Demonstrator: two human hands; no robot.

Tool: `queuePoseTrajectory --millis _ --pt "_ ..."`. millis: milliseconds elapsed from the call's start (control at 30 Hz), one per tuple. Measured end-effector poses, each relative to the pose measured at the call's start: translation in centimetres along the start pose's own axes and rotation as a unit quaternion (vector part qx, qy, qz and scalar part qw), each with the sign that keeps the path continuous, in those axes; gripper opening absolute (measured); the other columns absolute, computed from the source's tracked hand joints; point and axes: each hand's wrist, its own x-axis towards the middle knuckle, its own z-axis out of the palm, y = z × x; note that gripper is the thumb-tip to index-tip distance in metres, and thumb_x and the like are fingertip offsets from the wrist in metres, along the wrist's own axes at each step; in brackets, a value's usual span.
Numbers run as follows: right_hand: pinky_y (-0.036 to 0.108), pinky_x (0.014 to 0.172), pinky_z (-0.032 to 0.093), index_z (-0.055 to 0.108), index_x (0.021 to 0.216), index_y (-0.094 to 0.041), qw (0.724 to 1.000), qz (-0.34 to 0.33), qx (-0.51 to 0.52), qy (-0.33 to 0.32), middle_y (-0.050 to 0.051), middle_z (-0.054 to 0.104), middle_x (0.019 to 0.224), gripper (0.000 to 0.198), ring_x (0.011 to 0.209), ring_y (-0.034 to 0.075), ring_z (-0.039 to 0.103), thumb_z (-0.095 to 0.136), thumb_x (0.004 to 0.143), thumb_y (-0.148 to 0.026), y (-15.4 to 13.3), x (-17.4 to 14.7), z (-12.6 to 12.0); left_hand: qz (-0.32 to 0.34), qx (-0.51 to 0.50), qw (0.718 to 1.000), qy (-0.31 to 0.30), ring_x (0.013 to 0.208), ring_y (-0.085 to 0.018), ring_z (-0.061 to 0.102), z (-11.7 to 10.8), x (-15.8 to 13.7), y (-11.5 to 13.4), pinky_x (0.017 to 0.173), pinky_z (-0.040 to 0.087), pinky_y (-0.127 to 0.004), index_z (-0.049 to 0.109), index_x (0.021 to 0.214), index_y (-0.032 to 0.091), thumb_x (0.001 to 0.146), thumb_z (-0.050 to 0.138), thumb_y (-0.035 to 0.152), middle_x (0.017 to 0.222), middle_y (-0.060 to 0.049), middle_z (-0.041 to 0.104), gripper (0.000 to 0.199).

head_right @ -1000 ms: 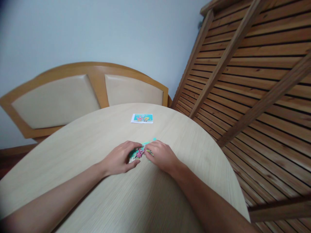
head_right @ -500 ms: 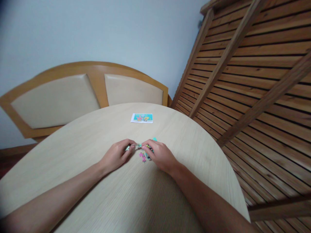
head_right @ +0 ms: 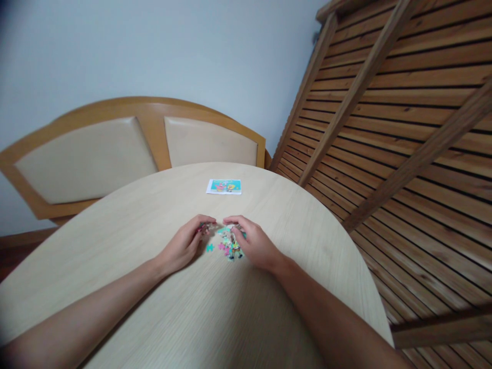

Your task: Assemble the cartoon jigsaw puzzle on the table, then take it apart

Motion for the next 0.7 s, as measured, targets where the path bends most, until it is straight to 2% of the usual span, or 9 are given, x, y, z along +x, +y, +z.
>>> queuePoseTrajectory --millis 100,200,267,333,400,567,700 --pt "0.047 0.113 0.041 0.053 0.138 -0.021 0.992 -0.039 -0.115 -0.046 0.013 0.059 0.140 0.047 0.132 0.026 0.052 0.058 0.093 -0.033 0.2 -0.4 -0.5 0.032 -0.007 0.999 -0.034 0.111 -0.022 0.061 -0.1 -0.1 0.2 0.098 0.050 -0.041 0.052 0.126 0.019 0.092 0.038 0.011 0.120 -0.012 0.064 0.037" --pt "0.059 0.120 0.026 0.039 0.152 -0.020 0.972 -0.001 -0.215 -0.090 0.018 0.038 0.158 0.090 0.148 0.037 0.029 0.073 0.079 -0.059 1.0 -0.9 -0.7 0.040 0.016 0.998 -0.054 0.120 -0.027 0.057 0.0 -0.2 0.3 0.105 0.047 -0.049 0.047 0.134 0.018 0.089 0.047 0.015 0.130 -0.015 0.060 0.045" --pt "0.063 0.120 0.020 0.033 0.156 -0.019 0.962 0.029 -0.238 -0.127 0.019 0.030 0.162 0.103 0.151 0.040 0.020 0.071 0.074 -0.070 1.6 -1.2 -0.7 0.053 0.039 0.995 -0.079 0.128 -0.030 0.052 0.1 -0.2 0.4 0.109 0.043 -0.053 0.043 0.140 0.017 0.085 0.055 0.021 0.139 -0.017 0.055 0.056" --pt "0.062 0.121 0.020 0.036 0.155 -0.019 0.960 0.029 -0.237 -0.148 0.018 0.032 0.161 0.095 0.151 0.039 0.020 0.066 0.080 -0.070 1.9 -1.4 -0.7 0.066 0.063 0.990 -0.111 0.132 -0.033 0.049 0.2 -0.3 0.4 0.112 0.040 -0.055 0.040 0.144 0.017 0.082 0.063 0.025 0.142 -0.017 0.053 0.067" --pt "0.057 0.121 0.025 0.044 0.150 -0.019 0.963 0.010 -0.225 -0.150 0.016 0.038 0.158 0.078 0.150 0.035 0.026 0.061 0.088 -0.063 1.8 -1.3 -0.7 0.067 0.074 0.987 -0.129 0.131 -0.032 0.050 0.4 -0.2 0.4 0.111 0.042 -0.053 0.040 0.145 0.018 0.082 0.067 0.026 0.139 -0.016 0.056 0.069" --pt "0.047 0.115 0.039 0.063 0.131 -0.019 0.970 -0.051 -0.192 -0.138 0.011 0.063 0.137 0.042 0.136 0.028 0.049 0.060 0.096 -0.041 0.9 -0.6 -1.0 0.051 0.055 0.990 -0.116 0.117 -0.027 0.058 0.5 -0.2 0.2 0.102 0.049 -0.045 0.053 0.131 0.021 0.092 0.063 0.026 0.125 -0.011 0.064 0.041" --pt "0.041 0.105 0.047 0.068 0.120 -0.022 0.977 -0.083 -0.155 -0.124 0.007 0.070 0.121 0.028 0.118 0.024 0.060 0.065 0.094 -0.031 0.3 -0.4 -1.0 0.048 0.052 0.992 -0.107 0.108 -0.025 0.062 0.5 -0.1 0.1 0.096 0.051 -0.041 0.059 0.122 0.021 0.095 0.060 0.026 0.114 -0.009 0.068 0.028"
